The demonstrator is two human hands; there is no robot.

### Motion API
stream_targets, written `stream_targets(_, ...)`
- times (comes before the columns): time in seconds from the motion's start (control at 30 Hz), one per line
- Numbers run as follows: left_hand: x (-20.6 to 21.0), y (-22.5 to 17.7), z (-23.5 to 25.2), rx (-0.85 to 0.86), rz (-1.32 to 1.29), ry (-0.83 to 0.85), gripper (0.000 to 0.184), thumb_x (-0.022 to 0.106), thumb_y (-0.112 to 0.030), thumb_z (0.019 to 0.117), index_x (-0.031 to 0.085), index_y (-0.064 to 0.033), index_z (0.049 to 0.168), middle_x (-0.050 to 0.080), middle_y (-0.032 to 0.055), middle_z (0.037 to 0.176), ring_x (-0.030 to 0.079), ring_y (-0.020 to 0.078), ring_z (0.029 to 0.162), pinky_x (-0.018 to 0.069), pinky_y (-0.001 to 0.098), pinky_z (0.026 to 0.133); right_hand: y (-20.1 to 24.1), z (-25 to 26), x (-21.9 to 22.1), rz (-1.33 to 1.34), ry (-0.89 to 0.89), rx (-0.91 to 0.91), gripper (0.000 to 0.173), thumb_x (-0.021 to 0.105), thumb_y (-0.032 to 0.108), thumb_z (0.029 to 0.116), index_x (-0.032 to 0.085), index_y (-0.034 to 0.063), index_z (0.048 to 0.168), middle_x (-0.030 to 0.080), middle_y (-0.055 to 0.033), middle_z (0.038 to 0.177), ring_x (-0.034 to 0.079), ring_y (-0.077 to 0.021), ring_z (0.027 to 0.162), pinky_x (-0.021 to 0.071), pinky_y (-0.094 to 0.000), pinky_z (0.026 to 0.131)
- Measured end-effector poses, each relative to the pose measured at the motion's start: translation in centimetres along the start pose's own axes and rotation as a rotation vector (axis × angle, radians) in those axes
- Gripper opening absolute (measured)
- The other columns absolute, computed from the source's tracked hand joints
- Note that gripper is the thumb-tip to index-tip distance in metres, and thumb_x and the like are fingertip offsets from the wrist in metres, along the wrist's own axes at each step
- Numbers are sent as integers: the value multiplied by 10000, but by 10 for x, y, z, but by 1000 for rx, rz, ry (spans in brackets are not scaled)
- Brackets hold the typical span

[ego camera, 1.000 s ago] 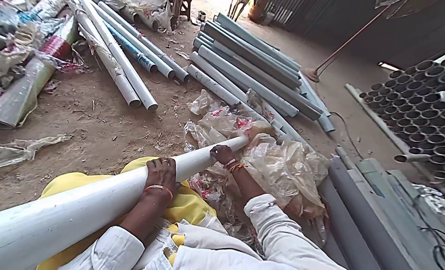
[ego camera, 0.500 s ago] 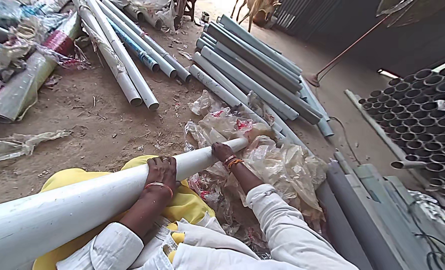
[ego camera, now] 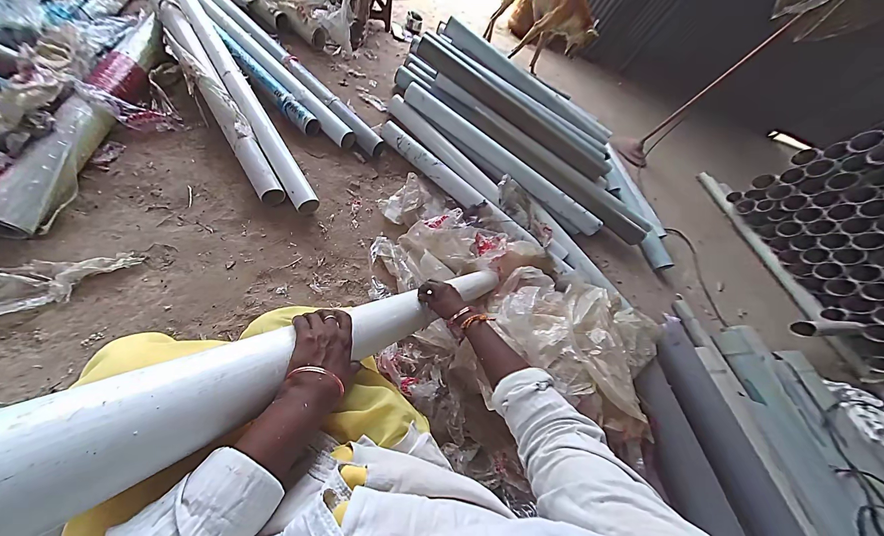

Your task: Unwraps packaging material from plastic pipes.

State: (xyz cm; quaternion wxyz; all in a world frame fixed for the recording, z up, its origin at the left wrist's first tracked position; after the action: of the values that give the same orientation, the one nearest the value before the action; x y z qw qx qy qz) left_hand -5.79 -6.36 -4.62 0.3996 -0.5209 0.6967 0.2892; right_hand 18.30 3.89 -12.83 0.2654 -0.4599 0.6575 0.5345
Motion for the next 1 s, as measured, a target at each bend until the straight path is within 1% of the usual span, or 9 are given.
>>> stream_targets(0.17, -1, 0, 1, -1, 1, 12, 885, 691, -527, 915, 369, 40, 1513, 491, 283, 1445, 466, 437, 1347, 351, 577, 1088, -6, 2, 1, -60, -51, 273, 314, 545, 210, 1067, 659, -49, 1203, 656, -285, 1233, 621, -443, 1196, 461, -603, 1028)
stream_targets(0.27, 1, 1, 1, -1, 4, 11, 895, 692, -533, 912, 363, 34, 1522, 484, 282, 1458, 460, 440, 1355, 345, 579, 1095, -20, -3, -2, 118, -156, 463, 335, 567, 212, 1054, 644, -54, 1243, 659, -302, 1224, 628, -448, 1187, 472, -604, 1021)
stream_targets(0.4, -1, 0, -1, 6, 7, 2, 870, 690, -519, 919, 379, 40, 1510, 486, 285, 1451, 467, 440, 1346, 352, 582, 1083, -46, -16, 2, 454, -268, 569, 370, 472, 275, 1102, 665, -39, 1129, 665, -166, 894, 620, -230, 713, 538, -399, 709)
stream_targets(0.47, -2, -1, 0, 9, 8, -6, 869, 699, -516, 914, 385, 40, 1504, 491, 283, 1446, 471, 438, 1343, 353, 577, 1085, -43, -28, -2, 474, -286, 542, 441, 444, 328, 1119, 676, -45, 1079, 656, -157, 852, 581, -208, 645, 514, -383, 659)
stream_targets(0.53, -1, -1, 0, 15, 10, -18, 874, 706, -514, 910, 388, 46, 1501, 493, 289, 1439, 476, 450, 1331, 358, 580, 1076, -33, -37, -9, 413, -305, 448, 253, 550, 115, 1058, 642, -31, 1242, 690, -206, 1022, 647, -275, 742, 547, -444, 721)
stream_targets(0.6, -1, -1, 0, 13, 17, -15, 878, 697, -524, 914, 385, 51, 1500, 488, 294, 1440, 475, 452, 1330, 360, 584, 1073, -26, -40, -15, 365, -350, 327, 322, 538, -21, 1003, 613, -19, 1316, 709, -221, 1124, 691, -312, 790, 567, -477, 748)
stream_targets(0.7, 0, -1, 1, 9, 22, -10, 881, 692, -524, 918, 376, 52, 1505, 482, 295, 1445, 472, 448, 1335, 357, 582, 1075, -14, -42, -14, 335, -349, 277, 246, 515, 26, 1054, 670, -33, 1235, 716, -199, 1074, 670, -284, 803, 550, -457, 792)
stream_targets(0.83, -1, -1, 0, 4, 14, -9, 883, 700, -523, 910, 379, 42, 1507, 485, 282, 1448, 468, 438, 1343, 352, 583, 1082, -2, -45, -10, 177, -284, 286, 242, 535, 34, 1038, 706, -26, 1197, 729, -213, 1117, 680, -369, 1083, 488, -532, 1012)
stream_targets(1.0, 0, -1, 0, 12, 8, -15, 866, 700, -514, 912, 389, 34, 1506, 483, 280, 1453, 457, 447, 1353, 346, 586, 1090, -10, -46, -7, 108, -245, 366, 328, 516, 201, 1087, 700, -68, 1125, 704, -267, 1058, 673, -396, 1041, 490, -531, 974)
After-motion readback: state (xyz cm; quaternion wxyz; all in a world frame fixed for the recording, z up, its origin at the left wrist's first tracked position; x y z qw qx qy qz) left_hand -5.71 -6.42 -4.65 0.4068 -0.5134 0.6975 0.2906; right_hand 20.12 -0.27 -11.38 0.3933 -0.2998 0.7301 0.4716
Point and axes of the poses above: each hand's wrist, its own z-axis towards the middle knuckle, its own x-axis out of the palm, y = z × x, the point moved 9 cm from there along z, towards the middle knuckle
